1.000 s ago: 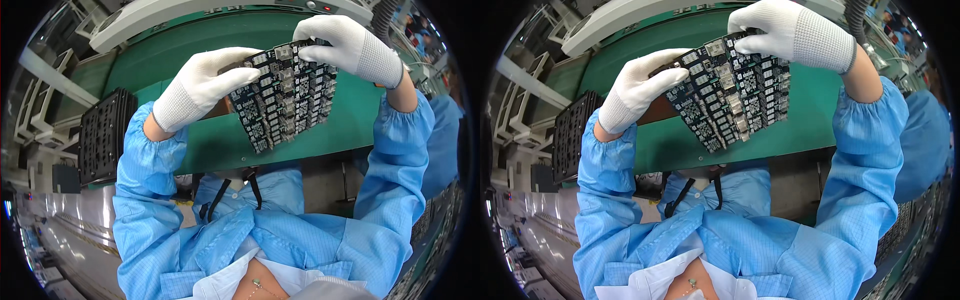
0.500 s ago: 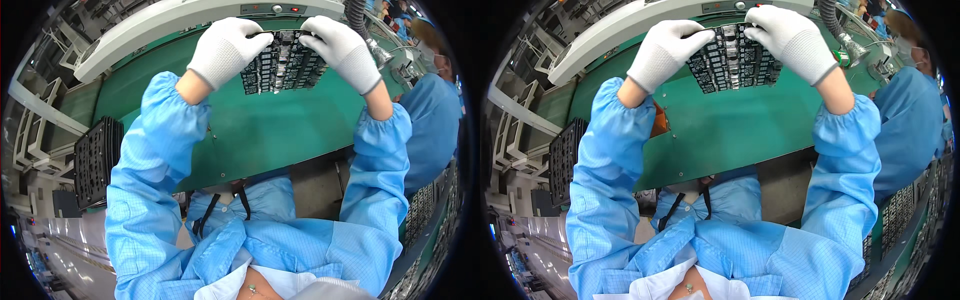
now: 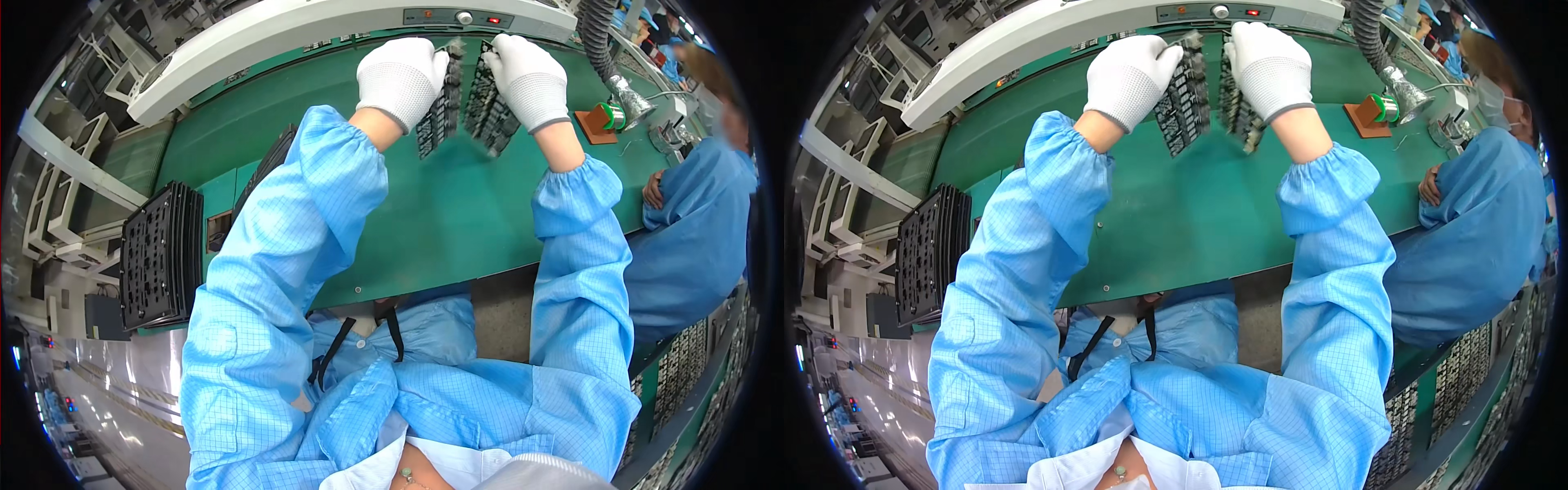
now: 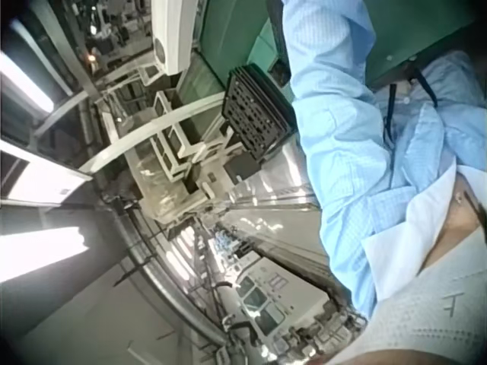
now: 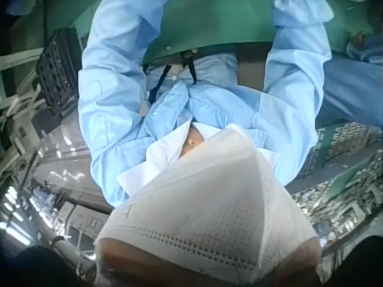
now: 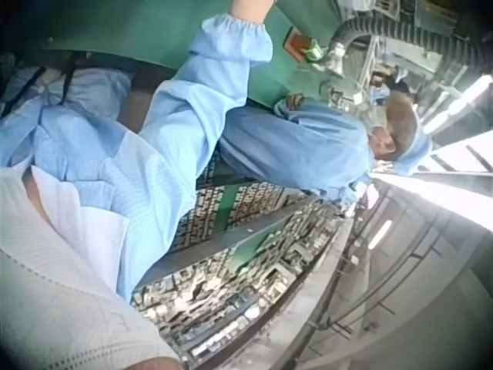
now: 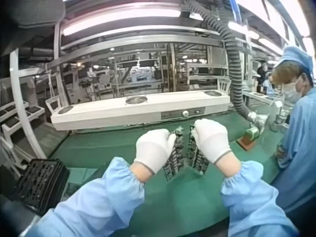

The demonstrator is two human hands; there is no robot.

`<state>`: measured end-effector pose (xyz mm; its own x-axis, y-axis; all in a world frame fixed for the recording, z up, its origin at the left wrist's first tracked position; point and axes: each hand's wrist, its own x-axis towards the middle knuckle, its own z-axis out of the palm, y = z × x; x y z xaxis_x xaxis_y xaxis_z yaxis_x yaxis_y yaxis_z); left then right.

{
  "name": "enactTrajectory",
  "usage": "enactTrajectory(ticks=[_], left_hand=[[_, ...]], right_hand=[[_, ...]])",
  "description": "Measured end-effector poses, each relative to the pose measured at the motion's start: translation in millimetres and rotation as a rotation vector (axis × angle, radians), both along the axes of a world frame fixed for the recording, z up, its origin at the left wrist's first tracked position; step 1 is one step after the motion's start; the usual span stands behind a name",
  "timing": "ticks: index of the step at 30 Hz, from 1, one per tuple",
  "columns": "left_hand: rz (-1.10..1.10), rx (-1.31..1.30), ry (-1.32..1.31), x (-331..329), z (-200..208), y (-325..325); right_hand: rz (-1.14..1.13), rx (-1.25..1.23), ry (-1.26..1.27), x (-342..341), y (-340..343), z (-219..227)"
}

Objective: Inspecting and handling circuit boards and component trays on a production assembly line.

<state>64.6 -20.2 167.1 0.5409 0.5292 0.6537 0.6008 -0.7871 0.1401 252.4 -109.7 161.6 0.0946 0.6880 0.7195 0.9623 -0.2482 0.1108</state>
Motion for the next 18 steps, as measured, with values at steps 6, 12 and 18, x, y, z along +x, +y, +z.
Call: enactTrajectory(ticks=[6, 12, 18], left_hand=[[-0.081, -0.035, -0.055, -35, -6, -11], [-0.233, 0.212, -0.016, -55, -21, -52], [-0.276, 0.224, 0.027, -69, -29, -81]], right_hand=[[0.201, -0.088, -0.222, 43, 4, 0], [0.359, 0.106, -0.324, 62, 36, -27], [0.162, 0.009, -0.39, 69, 110, -96]])
